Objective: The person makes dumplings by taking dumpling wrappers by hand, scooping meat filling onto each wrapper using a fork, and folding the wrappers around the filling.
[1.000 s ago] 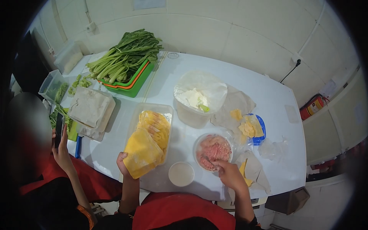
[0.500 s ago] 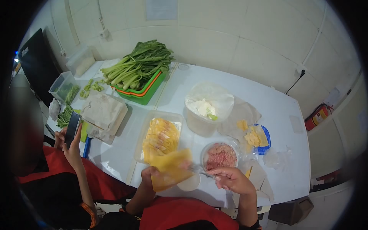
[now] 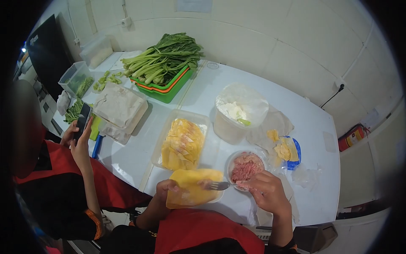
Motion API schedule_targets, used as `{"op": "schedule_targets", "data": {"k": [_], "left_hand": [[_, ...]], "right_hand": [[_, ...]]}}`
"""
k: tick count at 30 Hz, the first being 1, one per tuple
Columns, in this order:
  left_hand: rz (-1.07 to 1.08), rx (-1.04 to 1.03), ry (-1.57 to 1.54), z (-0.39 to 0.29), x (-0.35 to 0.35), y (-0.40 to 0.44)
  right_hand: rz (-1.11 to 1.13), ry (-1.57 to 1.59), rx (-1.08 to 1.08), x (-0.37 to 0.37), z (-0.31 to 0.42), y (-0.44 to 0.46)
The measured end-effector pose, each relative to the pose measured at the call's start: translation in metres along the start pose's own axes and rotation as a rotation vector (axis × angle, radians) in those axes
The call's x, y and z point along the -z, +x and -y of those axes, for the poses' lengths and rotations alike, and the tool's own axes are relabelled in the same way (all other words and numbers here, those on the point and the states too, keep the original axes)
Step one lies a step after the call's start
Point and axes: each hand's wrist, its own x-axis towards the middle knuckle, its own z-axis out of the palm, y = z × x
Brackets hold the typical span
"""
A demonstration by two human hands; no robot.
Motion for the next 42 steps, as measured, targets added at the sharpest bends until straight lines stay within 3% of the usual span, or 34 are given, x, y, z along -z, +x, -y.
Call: {"op": "schedule_targets", "data": {"k": [6, 9, 12, 15, 17, 18, 20, 24, 27, 30, 31, 34, 42], "left_hand": [[-0.028, 0.032, -0.178, 0.003, 0.008, -0.005], [-0.089, 0.013, -0.273, 0.005, 0.010, -0.003], [-0.225, 0.010, -0.200, 0.012, 0.013, -0.001], [-0.350, 0.023, -0.120, 0.024, 0.022, 0.004], [-0.526, 0.007, -0.005, 0.026, 0.018, 0.005], [-0.425, -0.030, -0.042, 0.023, 0.017, 0.007], [-0.228, -0.104, -0.121, 0.023, 0.012, 0.012], [-0.083, -0.229, -0.187, 0.019, -0.010, 0.025], [-0.051, -0.235, -0.210, 0.016, -0.016, 0.024], [-0.072, -0.230, -0.191, 0.015, -0.013, 0.022], [-0.079, -0.226, -0.185, 0.013, -0.012, 0.021], [-0.089, -0.215, -0.164, 0.015, -0.010, 0.023], [-0.183, -0.188, -0.100, 0.018, -0.006, 0.020]], "right_hand": [[0.010, 0.075, -0.005, 0.007, -0.015, -0.003], [0.078, 0.332, -0.156, 0.015, -0.033, -0.020], [-0.181, 0.999, -0.306, -0.012, -0.043, -0.034], [-0.191, 1.008, -0.654, -0.056, -0.017, -0.008], [-0.224, 1.288, -0.717, -0.077, -0.016, -0.005], [-0.230, 1.432, -0.745, -0.084, -0.014, -0.002], [-0.189, 1.235, -0.680, -0.084, -0.005, 0.004], [-0.135, 0.600, -0.396, -0.083, 0.015, 0.011], [-0.382, 0.770, -0.340, -0.086, 0.010, 0.008], [-0.451, 0.912, -0.393, -0.072, 0.002, 0.000], [-0.421, 0.874, -0.343, -0.067, 0.005, 0.003], [-0.202, 0.781, -0.485, -0.064, 0.015, 0.014], [0.098, 0.304, -0.438, -0.071, 0.034, 0.048]]}}
